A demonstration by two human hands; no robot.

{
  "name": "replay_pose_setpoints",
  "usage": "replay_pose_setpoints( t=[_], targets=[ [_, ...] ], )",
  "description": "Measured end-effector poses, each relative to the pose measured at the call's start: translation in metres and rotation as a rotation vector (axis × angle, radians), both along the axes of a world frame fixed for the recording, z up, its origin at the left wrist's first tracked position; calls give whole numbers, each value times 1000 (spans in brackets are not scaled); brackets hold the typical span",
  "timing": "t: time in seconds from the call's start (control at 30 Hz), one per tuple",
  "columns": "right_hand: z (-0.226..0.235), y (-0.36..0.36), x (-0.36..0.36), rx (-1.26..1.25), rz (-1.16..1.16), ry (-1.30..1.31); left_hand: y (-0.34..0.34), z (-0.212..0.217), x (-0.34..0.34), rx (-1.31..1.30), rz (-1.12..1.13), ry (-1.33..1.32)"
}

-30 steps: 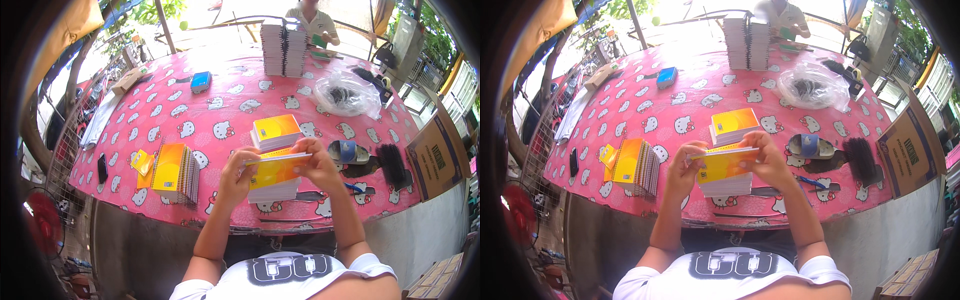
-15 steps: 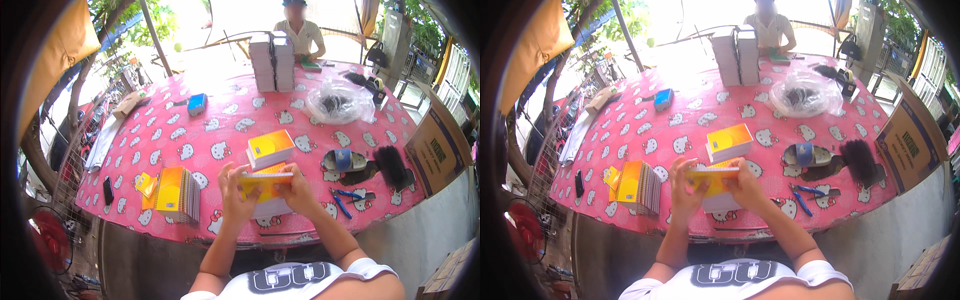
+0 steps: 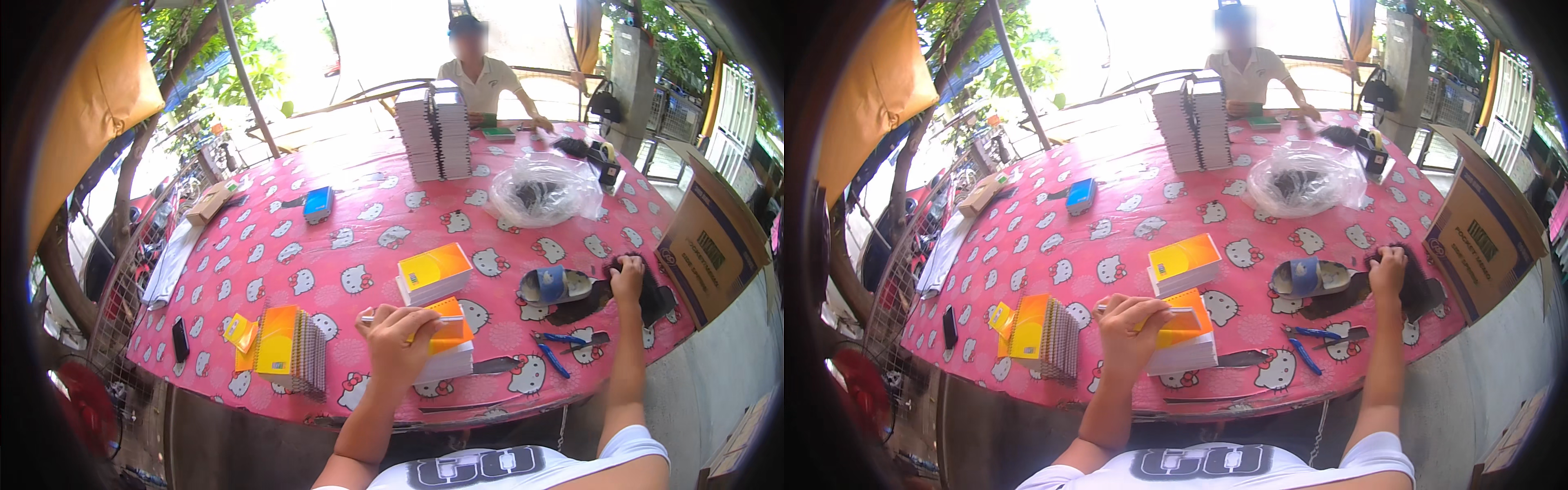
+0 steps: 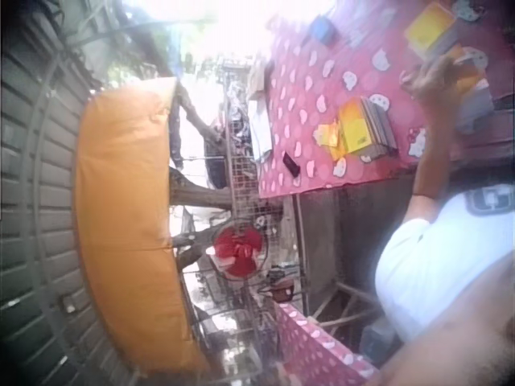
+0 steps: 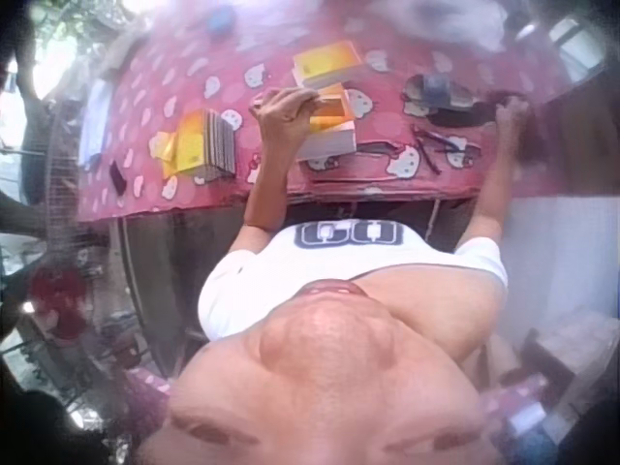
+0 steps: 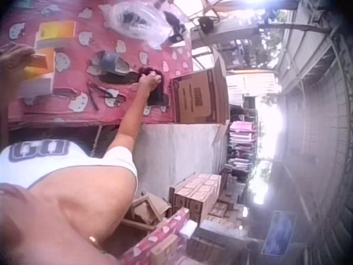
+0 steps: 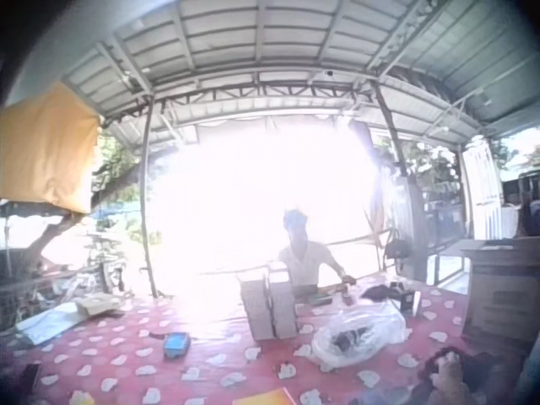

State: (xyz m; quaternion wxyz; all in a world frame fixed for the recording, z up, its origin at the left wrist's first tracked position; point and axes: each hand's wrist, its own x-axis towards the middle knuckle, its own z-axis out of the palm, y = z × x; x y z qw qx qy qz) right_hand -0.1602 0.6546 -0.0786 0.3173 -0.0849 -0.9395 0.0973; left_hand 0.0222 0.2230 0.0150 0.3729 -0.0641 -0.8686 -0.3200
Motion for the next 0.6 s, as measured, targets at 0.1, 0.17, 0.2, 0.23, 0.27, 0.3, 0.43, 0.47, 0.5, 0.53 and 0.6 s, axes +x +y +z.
replay_pose_setpoints(
  t=[0.1,0.17,0.2,0.23,0.27,0.3,0.43,0.47,0.5,0.53,0.6],
  targets=[
    [-6,14,12,-55,-80,-393,-2,-1,1,-14,25,-3],
    [-19,23,10,-66,-47,-341,-1,-4,-1,-7,27,-10],
    [-19,24,11,-77,-38,-316,-1,-7,-2,8,21,-16],
    [-21,28,7,-66,-45,-339,-1,-9,-3,23,16,-22],
    [-22,32,2,-54,-53,-362,0,-8,-2,3,17,-23],
    [-18,33,-2,-43,-58,-380,1,-5,-1,-18,22,-19],
    [-19,34,-12,-32,-30,-279,-3,-12,-2,2,10,-21],
    [-22,43,-12,-40,-5,-200,-2,-14,-3,21,9,-20],
    [-27,51,-17,-3,-15,-117,-1,-16,-6,37,9,-23],
    [-29,53,-21,29,-24,-35,0,-16,-9,46,9,-25],
    [-29,56,-20,4,-37,-68,2,-14,-7,21,14,-11]
  ],
)
